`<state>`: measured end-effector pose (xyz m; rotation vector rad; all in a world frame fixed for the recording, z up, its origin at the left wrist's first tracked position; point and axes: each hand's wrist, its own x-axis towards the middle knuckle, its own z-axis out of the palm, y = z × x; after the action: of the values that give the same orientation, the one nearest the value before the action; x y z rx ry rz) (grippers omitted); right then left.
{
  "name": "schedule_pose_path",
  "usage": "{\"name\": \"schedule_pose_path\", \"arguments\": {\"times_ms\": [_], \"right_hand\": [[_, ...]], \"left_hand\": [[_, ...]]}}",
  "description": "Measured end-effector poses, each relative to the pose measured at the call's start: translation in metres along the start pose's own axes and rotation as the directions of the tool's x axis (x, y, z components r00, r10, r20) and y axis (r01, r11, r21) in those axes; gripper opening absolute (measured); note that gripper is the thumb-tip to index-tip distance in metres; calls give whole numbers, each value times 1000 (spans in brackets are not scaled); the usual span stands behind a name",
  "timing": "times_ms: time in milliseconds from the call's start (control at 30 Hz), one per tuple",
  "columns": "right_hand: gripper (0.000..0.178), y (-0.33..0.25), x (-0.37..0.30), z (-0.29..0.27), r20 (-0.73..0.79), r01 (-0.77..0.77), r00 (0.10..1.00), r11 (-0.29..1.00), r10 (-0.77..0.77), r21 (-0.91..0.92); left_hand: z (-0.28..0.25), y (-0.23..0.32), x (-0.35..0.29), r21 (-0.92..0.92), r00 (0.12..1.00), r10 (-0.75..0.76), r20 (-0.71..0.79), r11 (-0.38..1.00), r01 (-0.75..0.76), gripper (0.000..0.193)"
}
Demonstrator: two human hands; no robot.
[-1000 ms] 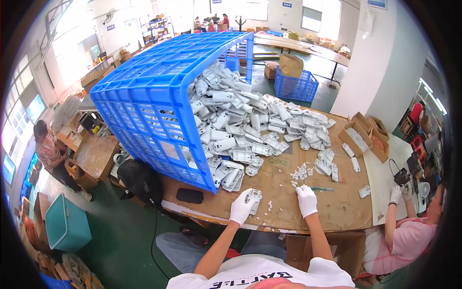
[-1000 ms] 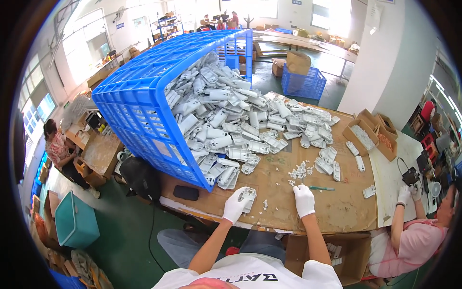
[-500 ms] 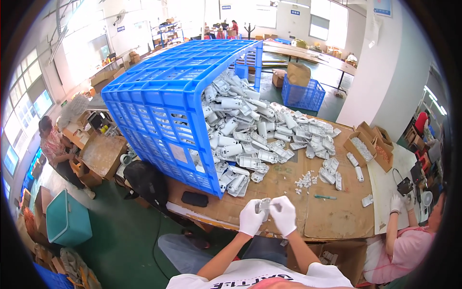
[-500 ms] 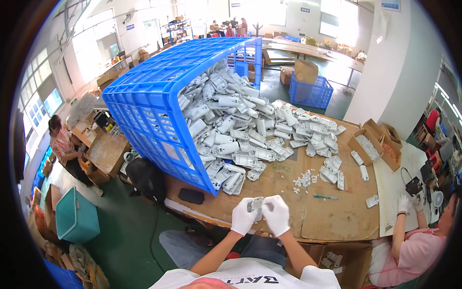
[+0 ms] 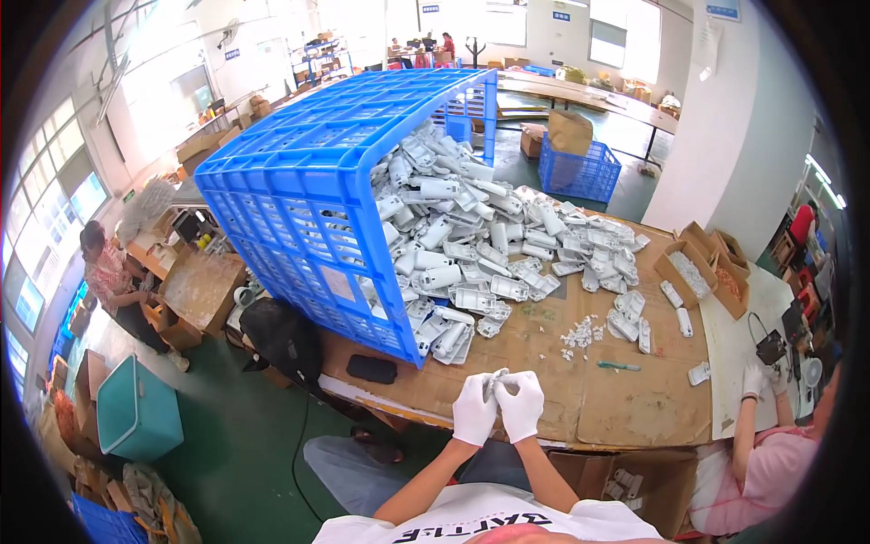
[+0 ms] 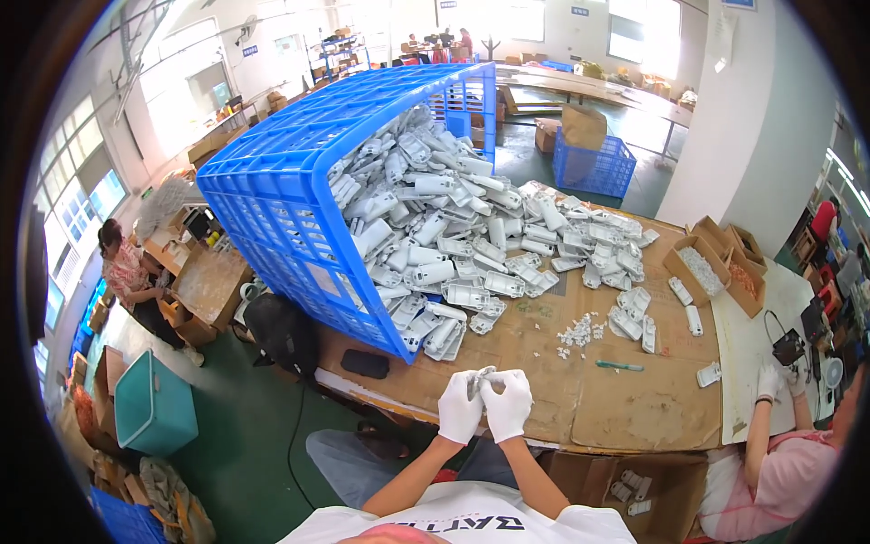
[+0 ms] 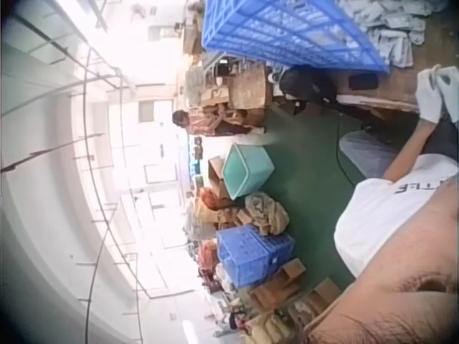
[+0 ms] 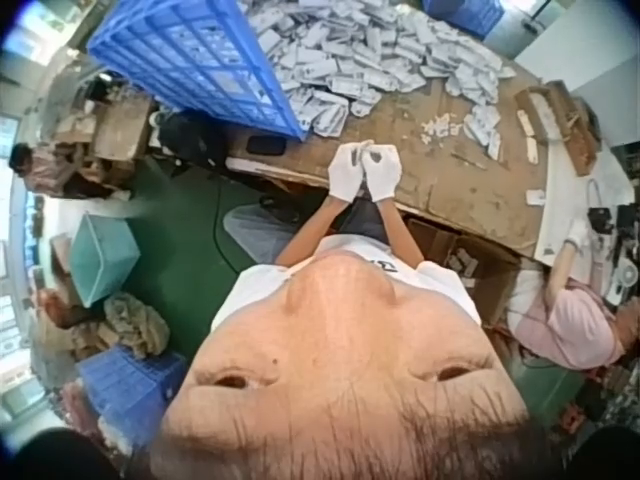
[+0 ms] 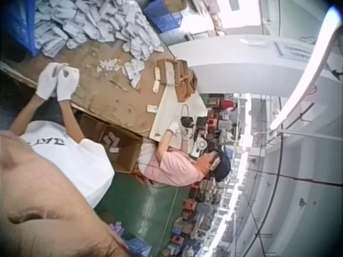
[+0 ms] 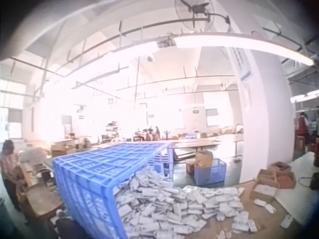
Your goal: The person picks up a remote control housing from a pile, inserts a small white component into it by hand, and places the assembly into a cardboard box.
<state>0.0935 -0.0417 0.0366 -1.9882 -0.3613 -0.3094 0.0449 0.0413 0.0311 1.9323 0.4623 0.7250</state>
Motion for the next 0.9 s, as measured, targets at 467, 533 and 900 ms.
{"name": "schedule_pose_path", "arguments": {"times_ms": [467,533,900], "right_hand": [[17,11,16,-35,460,-349,874,858,154,376],[17,14,13,-36,465,-329,874,878,142,349],[31,12,-2,-22,326,-101,945,963,16,248]], "left_hand": [[-16,7,-1,-65,982,21,186,998,-9,23],[-16,11,-2,-13,976,-10,218,1000,13,26],[-12,0,0,-61,966,-103,236,991,121,22]]}}
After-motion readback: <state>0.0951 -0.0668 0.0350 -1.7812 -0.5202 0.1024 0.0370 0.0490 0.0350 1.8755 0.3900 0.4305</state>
